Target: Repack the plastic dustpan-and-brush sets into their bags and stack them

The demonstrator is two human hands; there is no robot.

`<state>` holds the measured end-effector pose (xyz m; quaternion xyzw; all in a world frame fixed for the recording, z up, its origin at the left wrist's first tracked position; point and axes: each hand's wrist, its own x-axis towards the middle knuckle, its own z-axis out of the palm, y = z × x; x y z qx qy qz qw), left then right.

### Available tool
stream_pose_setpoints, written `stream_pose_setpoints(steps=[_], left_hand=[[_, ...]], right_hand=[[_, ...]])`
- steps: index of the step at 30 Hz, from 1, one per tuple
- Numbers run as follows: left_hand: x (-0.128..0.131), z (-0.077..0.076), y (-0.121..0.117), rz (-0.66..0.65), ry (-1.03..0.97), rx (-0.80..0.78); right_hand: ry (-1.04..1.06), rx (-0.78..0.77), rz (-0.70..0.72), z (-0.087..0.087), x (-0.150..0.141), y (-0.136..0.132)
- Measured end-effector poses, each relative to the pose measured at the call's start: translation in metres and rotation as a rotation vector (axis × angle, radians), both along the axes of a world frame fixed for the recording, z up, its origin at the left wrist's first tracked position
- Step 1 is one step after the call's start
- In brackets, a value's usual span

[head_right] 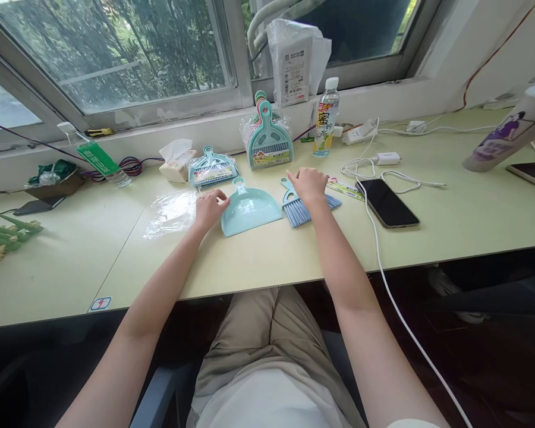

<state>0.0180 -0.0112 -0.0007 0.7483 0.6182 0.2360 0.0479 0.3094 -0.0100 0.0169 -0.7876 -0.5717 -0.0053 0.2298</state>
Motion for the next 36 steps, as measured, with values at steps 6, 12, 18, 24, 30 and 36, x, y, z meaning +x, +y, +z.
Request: stream_pose_setpoints(steps=[6,12,18,24,30,36], left_hand=[[0.000,0.002,0.000,-0.023,0.089,0.008],[0.001,0.001,0.000,-0.033,0.121,-0.009],[0.002,0.004,-0.002,0.012,0.155,-0.084],[0.002,0.013,-0.008,0.019,0.153,-0.196],[0.007,0.009,-0.011,-0.034,0.195,-0.171],[0.008,0.008,-0.010,-0.037,0.195,-0.163]], right_hand=[[-0.132,-0.273,0.049,-0.009,0.004,0.003],[-0.142,-0.302,0.104,-0.009,0.001,0.006],[-0.018,-0.143,0.058,-0.014,-0.002,0.008],[0.284,0.100,0.061,-0.005,0.003,0.009],[0.410,0.358,0.120,-0.001,0.008,0.013],[0.486,0.513,0.116,-0.004,0.019,0.019]])
